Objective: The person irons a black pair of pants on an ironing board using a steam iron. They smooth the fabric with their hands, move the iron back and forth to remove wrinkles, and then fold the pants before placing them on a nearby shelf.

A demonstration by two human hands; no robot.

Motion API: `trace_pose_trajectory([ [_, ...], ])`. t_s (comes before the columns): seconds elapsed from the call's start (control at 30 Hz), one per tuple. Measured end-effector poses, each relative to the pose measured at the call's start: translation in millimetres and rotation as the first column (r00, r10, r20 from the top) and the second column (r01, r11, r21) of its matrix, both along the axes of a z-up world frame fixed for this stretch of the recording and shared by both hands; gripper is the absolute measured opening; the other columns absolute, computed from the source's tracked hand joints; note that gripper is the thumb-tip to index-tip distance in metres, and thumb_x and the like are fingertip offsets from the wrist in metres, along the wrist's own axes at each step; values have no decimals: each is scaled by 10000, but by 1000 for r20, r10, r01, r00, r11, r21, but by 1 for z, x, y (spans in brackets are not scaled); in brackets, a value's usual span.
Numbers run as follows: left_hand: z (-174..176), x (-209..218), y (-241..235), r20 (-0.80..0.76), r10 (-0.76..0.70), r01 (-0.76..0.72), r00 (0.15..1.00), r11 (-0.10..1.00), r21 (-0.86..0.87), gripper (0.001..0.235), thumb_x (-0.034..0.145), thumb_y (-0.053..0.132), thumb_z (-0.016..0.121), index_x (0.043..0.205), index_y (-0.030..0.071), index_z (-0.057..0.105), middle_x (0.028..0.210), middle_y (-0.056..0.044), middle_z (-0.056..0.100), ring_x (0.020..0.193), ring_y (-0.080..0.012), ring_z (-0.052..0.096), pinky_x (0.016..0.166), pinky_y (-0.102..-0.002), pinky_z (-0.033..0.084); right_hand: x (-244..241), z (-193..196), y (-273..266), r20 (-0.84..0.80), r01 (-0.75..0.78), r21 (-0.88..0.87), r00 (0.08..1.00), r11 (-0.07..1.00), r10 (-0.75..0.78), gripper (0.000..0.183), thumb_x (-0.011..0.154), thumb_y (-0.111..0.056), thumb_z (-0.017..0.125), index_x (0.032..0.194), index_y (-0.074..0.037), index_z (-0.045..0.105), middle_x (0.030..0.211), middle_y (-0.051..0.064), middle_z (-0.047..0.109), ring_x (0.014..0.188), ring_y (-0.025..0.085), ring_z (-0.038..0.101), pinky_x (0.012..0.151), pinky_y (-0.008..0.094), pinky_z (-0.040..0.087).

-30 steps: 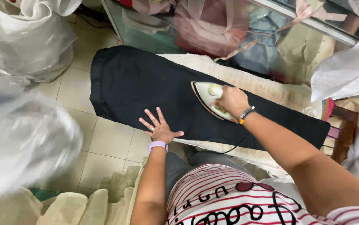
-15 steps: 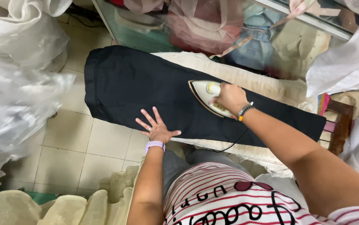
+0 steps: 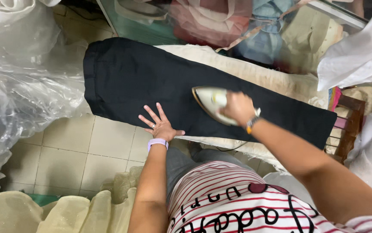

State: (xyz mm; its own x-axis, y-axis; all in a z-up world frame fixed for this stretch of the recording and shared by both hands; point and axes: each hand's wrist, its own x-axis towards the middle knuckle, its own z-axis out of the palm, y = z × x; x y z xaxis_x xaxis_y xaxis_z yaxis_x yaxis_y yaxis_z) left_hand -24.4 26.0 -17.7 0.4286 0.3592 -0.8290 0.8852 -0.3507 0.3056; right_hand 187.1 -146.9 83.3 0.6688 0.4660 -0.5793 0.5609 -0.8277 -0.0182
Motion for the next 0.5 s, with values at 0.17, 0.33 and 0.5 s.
trace_pose_trajectory([
  [0.17, 0, -1, 5, -15, -40, 40, 999, 999, 2, 1682, 562, 455, 1016, 1604, 214, -282, 1569, -231, -457, 1416, -601, -340, 1159, -790, 75, -76, -21, -66, -9, -100, -92, 995, 991, 99, 487, 803, -558, 753, 1027, -137, 654, 866, 120, 769, 886, 367, 776, 790, 504, 619],
  [0.33, 15, 8, 1, -57, -85, 87, 995, 996, 27, 1675, 586, 473, 1009, 1604, 168, -286, 1551, -256, -457, 1393, -596, -364, 1163, -780, 89, -78, -20, -73, -5, 16, -90, 1000, 996, -17, 515, 786, -541, 797, 1059, -148, 606, 868, 123, 764, 867, 385, 769, 779, 494, 621],
  [0.5, 29, 13, 1, -116, -29, 34, 993, 998, 47, 1656, 597, 379, 1007, 1601, 166, -292, 1559, -240, -455, 1425, -568, -340, 1178, -773, 29, -25, 14, -162, 147, 518, -47, 849, 854, -507, 580, 799, -517, 826, 1047, -22, 651, 900, 238, 758, 922, 451, 754, 788, 538, 618],
])
